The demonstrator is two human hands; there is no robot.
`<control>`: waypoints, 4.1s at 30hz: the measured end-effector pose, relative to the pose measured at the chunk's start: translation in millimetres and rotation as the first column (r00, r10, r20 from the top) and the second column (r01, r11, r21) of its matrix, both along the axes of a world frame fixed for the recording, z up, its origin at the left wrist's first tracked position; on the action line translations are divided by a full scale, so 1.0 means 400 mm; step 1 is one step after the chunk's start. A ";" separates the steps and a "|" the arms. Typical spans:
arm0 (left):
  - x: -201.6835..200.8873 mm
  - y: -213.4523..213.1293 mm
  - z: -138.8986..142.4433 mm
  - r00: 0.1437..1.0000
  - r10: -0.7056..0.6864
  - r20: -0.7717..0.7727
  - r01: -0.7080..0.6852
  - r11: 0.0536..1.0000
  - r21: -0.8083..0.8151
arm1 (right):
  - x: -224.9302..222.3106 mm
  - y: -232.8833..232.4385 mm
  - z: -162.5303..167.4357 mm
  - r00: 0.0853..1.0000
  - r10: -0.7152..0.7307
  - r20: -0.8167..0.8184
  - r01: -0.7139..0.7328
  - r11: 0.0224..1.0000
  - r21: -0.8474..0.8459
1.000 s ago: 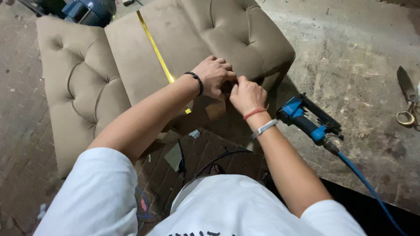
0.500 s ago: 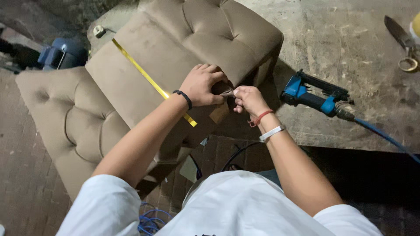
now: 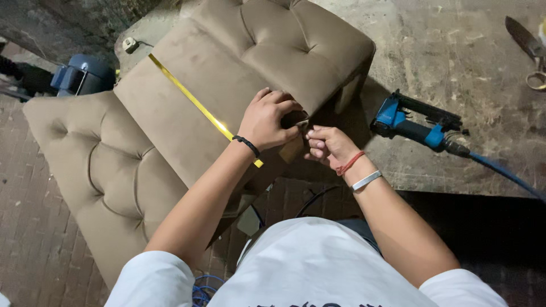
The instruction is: The person upholsters a tufted sofa seat frame, pressing the fabric edge over the wooden rail and driving staples with a pneumatic nail gun along the front and side edges. They reposition the frame, tuck the fabric by hand, and later measure a yellow foam pad with a tape measure on the workbench.
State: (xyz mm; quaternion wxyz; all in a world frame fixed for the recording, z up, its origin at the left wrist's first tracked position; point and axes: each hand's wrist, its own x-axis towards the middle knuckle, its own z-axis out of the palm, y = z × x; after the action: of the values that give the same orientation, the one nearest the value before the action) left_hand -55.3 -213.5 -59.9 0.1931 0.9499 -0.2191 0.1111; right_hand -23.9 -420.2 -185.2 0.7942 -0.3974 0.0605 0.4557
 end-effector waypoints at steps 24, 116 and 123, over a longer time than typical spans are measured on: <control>-0.071 0.012 -0.054 0.919 0.388 0.068 -0.342 0.872 -0.351 | -0.020 0.064 -0.009 0.618 0.058 0.784 0.272 0.920 -0.282; -0.010 -0.118 -0.145 0.784 0.575 0.235 -0.597 0.593 0.541 | 0.004 -0.139 0.007 0.988 0.121 -0.096 -0.112 0.990 0.090; -0.013 -0.102 -0.179 0.783 0.554 0.284 -0.602 0.560 0.569 | -0.013 -0.100 -0.016 0.984 0.097 -0.151 -0.084 0.992 0.091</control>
State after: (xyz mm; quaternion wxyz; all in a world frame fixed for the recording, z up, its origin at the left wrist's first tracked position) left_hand -60.4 -254.5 -131.5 -0.1927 0.9709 0.0736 0.1221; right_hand -29.1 -460.3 -191.8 0.7814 -0.3295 0.0848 0.5231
